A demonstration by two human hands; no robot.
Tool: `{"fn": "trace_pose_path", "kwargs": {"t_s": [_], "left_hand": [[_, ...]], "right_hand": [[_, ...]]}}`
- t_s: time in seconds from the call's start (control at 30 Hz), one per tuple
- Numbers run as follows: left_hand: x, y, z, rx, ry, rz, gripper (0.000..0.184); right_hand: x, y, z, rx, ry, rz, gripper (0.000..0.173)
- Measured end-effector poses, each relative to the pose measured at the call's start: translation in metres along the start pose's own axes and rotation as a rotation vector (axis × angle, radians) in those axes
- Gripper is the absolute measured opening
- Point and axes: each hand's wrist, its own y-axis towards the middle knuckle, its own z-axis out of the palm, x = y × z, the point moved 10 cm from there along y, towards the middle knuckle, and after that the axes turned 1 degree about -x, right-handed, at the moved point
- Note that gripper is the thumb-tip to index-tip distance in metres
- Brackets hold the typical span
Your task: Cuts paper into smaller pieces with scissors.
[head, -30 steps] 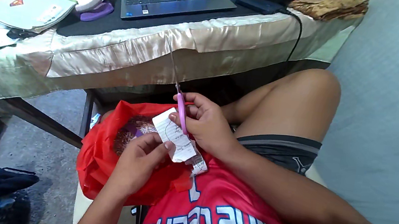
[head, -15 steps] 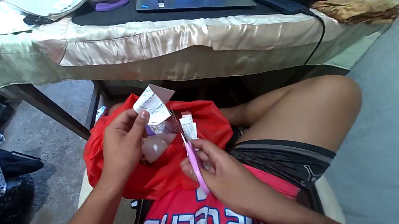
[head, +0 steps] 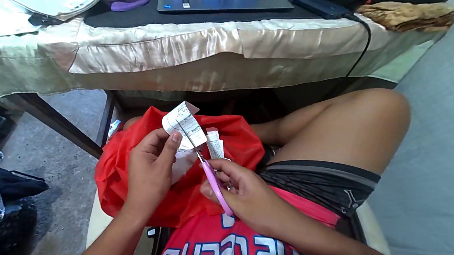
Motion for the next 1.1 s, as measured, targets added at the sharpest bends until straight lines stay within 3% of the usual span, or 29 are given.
{"fn": "trace_pose_path", "kwargs": {"t_s": [0.4,1.1], "left_hand": [[-0.002,-0.001,0.001,-0.003,0.024,0.007,0.013],[0.006,0.0,0.002,0.073,-0.025,-0.125,0.014]], "right_hand": [[-0.004,0.001,-0.001,-0.003,0.005,0.0,0.045],[-0.011,0.0,0.0,-0.01,0.051,-0.01,0.036]]}}
